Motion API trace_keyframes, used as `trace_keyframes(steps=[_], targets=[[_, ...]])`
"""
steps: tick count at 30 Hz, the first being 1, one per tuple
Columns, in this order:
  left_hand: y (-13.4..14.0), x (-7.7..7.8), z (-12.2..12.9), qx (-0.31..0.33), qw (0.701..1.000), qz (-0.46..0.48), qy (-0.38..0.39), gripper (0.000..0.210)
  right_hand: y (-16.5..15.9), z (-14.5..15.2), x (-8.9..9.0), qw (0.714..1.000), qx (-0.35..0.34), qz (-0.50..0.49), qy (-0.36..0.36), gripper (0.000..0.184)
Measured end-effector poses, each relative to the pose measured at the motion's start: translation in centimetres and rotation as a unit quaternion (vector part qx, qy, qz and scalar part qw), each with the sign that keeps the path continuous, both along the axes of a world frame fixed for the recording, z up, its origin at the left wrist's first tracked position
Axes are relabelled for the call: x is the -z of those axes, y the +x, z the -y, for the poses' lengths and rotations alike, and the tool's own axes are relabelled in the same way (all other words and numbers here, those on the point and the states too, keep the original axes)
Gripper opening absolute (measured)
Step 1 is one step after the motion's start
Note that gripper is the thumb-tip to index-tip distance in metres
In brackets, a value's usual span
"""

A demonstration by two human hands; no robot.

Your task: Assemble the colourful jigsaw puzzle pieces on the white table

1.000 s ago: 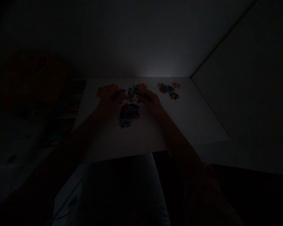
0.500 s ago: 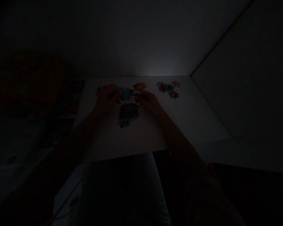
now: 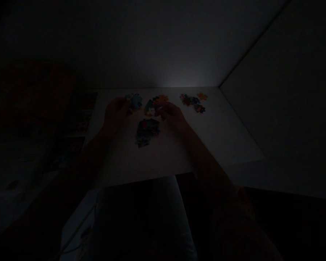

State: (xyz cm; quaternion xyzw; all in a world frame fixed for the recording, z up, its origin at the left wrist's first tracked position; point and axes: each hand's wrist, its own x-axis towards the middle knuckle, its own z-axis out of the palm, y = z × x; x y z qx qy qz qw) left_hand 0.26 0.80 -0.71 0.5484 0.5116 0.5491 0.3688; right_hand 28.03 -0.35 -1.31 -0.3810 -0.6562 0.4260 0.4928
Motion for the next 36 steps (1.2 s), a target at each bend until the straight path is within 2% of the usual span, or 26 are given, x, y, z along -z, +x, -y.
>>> trace_keyframes(steps=[4, 10, 14, 16, 19, 21, 27, 32, 36], targets=[[0.0, -0.2, 0.2, 0.004, 1.0, -0.004, 0.004, 0.029, 0.1, 0.6, -0.4, 0.999, -0.03, 0.028, -0.003, 0.055], [0.0, -0.4, 0.3, -0.008, 1.0, 0.013, -0.017, 0.025, 0.1, 1.2, -0.9, 0.998, -0.024, 0.062, -0.007, 0.043], [0.0, 0.0, 0.0, 0.006, 1.0, 0.008, -0.011, 0.028, 0.0, 1.3, -0.5, 0.996, -0.034, 0.088, -0.004, 0.054], [0.0, 0.0, -0.1, 0.007, 1.0, -0.004, -0.006, 0.03, 0.0, 1.1, -0.2, 0.99, -0.007, 0.141, 0.016, 0.058], [0.1, -0.3, 0.1, 0.004, 1.0, -0.005, -0.008, 0.027, 0.5, 0.7, 0.2, 0.975, 0.057, 0.211, 0.05, 0.053], [0.1, -0.6, 0.3, 0.005, 1.0, -0.003, -0.01, 0.024, 0.8, 0.4, 0.5, 0.964, 0.07, 0.244, 0.074, 0.049], [0.2, -0.7, 0.3, -0.002, 1.0, 0.005, -0.014, 0.023, 0.5, 0.5, 0.8, 0.927, 0.014, 0.353, 0.127, 0.047], [0.4, -0.6, 0.1, -0.015, 0.999, 0.02, -0.024, 0.022, 0.3, 1.0, 0.4, 0.936, -0.071, 0.321, 0.122, 0.05], [0.3, -0.4, 0.1, 0.001, 1.0, 0.022, -0.017, 0.023, 0.3, 1.2, 0.0, 0.939, -0.098, 0.299, 0.137, 0.047]])
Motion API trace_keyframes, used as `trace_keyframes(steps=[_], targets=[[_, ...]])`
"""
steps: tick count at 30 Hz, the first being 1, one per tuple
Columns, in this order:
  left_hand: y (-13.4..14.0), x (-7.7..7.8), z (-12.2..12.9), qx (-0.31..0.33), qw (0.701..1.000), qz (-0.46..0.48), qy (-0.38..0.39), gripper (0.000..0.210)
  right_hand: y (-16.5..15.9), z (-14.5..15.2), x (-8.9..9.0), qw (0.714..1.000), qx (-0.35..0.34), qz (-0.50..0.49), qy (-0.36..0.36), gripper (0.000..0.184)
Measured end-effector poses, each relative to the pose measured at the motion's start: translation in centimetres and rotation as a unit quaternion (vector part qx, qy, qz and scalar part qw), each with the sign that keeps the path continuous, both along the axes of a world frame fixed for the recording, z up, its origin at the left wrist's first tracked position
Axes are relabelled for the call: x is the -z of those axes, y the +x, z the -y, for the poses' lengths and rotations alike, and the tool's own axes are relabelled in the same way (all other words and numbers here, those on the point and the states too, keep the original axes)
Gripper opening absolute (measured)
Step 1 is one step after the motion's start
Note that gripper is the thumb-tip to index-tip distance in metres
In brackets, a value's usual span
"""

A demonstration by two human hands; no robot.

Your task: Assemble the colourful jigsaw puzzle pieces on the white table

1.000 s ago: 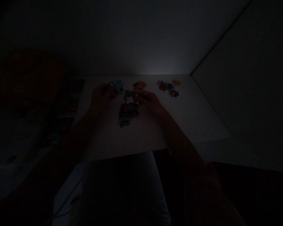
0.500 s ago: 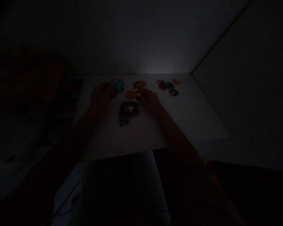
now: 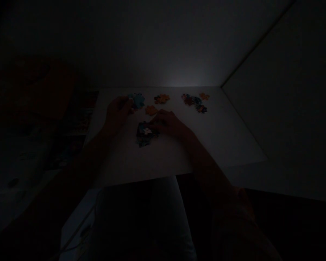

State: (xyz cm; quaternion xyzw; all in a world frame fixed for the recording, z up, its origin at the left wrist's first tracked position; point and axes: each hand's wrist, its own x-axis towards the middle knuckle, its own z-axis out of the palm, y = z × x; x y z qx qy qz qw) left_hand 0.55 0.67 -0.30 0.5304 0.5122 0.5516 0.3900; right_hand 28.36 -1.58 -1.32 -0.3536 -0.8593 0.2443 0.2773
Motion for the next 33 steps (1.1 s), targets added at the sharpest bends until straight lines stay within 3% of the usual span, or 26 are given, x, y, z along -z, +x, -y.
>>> trace_keyframes(steps=[5, 9, 13, 23, 33], targets=[[-0.2, 0.4, -0.1, 0.003, 1.0, -0.022, 0.015, 0.024, 0.0, -0.2, 0.1, 1.0, -0.003, -0.026, 0.012, 0.042], [-0.1, 0.4, -0.1, 0.025, 0.999, -0.022, 0.03, 0.026, 0.0, -0.6, 0.6, 0.997, 0.069, -0.03, 0.034, 0.041], [0.1, 0.2, 0.3, 0.079, 0.996, -0.023, 0.034, 0.026, -0.2, -0.7, 0.8, 0.988, 0.12, -0.093, 0.0, 0.047], [0.7, 0.6, 1.2, 0.159, 0.986, -0.038, 0.016, 0.038, -0.9, -0.5, 0.2, 0.974, 0.139, -0.173, -0.041, 0.056], [-0.3, 1.1, -0.1, 0.08, 0.995, -0.041, 0.038, 0.028, -0.3, -1.2, -0.1, 0.957, 0.173, -0.221, -0.077, 0.07]])
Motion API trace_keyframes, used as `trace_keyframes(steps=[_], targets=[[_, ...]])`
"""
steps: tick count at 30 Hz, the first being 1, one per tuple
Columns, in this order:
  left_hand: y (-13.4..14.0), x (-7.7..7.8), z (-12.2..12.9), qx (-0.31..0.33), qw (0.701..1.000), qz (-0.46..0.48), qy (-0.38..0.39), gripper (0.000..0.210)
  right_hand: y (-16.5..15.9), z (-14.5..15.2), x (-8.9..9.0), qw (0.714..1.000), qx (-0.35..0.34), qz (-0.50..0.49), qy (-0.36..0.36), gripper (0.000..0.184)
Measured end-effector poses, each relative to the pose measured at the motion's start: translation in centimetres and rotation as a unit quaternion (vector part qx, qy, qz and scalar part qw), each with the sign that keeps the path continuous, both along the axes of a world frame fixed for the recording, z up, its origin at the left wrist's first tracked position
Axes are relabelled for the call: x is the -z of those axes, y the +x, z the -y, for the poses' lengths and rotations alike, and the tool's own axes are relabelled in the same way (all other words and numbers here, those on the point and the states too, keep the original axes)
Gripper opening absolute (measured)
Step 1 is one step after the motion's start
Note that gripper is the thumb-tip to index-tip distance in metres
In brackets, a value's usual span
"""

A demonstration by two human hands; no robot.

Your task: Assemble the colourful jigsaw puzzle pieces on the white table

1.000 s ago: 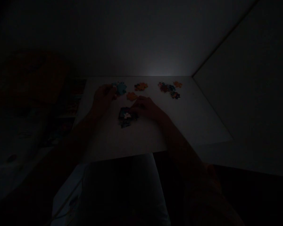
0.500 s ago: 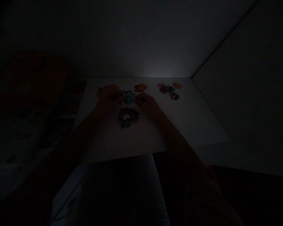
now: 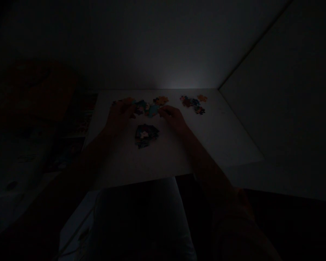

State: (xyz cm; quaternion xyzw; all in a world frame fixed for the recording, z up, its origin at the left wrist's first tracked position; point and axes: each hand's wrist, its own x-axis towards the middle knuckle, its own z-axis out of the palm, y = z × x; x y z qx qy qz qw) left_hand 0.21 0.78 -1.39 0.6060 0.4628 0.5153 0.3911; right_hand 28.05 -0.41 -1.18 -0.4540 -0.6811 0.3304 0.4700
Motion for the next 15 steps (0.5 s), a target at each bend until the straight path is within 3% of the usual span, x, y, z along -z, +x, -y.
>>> trace_keyframes(steps=[5, 8, 12, 15], targets=[[-0.1, 0.0, -0.1, -0.008, 1.0, 0.014, 0.0, 0.022, -0.1, -0.4, 0.1, 0.999, 0.016, -0.025, 0.015, 0.076], [-0.3, -0.1, 0.0, 0.005, 1.0, 0.003, 0.003, 0.025, 1.0, -1.5, 0.5, 0.992, 0.1, -0.065, 0.04, 0.076], [-0.2, -0.1, 0.0, 0.005, 1.0, 0.01, 0.01, 0.024, 3.3, -3.2, 1.1, 0.96, 0.216, -0.175, 0.034, 0.077], [0.2, -0.1, 0.1, -0.001, 1.0, 0.005, 0.003, 0.025, 3.4, -3.1, 1.4, 0.969, 0.18, -0.171, -0.011, 0.076]])
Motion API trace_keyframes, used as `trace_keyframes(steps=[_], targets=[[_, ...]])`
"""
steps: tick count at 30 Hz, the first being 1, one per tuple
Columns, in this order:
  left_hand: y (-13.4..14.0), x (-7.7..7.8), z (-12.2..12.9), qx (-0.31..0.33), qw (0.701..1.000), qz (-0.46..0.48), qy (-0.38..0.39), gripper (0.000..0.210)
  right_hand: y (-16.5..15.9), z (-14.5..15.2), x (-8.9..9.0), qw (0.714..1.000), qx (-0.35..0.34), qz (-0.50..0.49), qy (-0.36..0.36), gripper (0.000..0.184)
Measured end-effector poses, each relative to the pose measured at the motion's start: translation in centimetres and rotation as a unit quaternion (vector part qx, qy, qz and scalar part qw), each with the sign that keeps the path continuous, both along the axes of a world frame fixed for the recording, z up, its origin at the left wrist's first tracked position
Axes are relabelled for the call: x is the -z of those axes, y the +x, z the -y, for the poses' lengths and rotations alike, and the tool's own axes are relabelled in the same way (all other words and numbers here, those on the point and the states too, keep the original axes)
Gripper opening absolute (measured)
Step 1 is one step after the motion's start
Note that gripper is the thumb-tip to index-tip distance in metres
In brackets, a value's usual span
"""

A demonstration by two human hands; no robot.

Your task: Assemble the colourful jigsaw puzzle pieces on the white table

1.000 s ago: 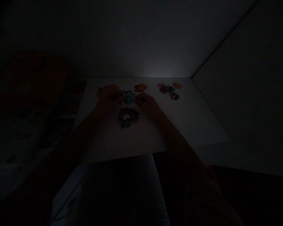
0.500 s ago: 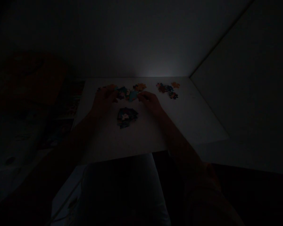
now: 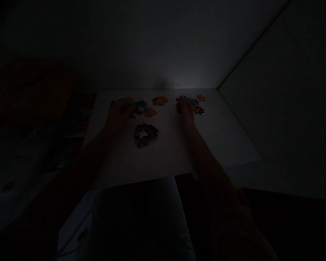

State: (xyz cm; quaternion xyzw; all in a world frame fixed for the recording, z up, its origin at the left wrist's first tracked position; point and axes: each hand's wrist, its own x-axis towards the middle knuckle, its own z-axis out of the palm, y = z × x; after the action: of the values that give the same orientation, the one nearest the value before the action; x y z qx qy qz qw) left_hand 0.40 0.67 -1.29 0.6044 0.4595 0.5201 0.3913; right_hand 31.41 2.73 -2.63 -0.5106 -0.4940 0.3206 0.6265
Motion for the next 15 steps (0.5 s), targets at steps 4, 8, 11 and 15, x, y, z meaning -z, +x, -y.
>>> trace_keyframes(steps=[4, 8, 11, 15], targets=[[0.5, -0.3, 0.5, -0.002, 0.999, -0.013, -0.031, 0.03, -2.6, 2.1, -0.2, 0.985, -0.13, 0.116, -0.007, 0.066], [0.8, -0.6, 1.0, 0.051, 0.998, -0.015, -0.028, 0.045, -4.6, 3.7, -0.9, 0.96, -0.216, 0.175, -0.022, 0.058], [0.8, -0.5, 1.0, 0.059, 0.998, -0.016, -0.033, 0.049, -4.4, 3.9, -1.5, 0.954, -0.233, 0.189, -0.022, 0.058], [0.5, -0.2, 0.4, 0.008, 1.0, -0.015, -0.023, 0.037, -3.6, 3.9, -1.9, 0.954, -0.24, 0.179, -0.026, 0.056]])
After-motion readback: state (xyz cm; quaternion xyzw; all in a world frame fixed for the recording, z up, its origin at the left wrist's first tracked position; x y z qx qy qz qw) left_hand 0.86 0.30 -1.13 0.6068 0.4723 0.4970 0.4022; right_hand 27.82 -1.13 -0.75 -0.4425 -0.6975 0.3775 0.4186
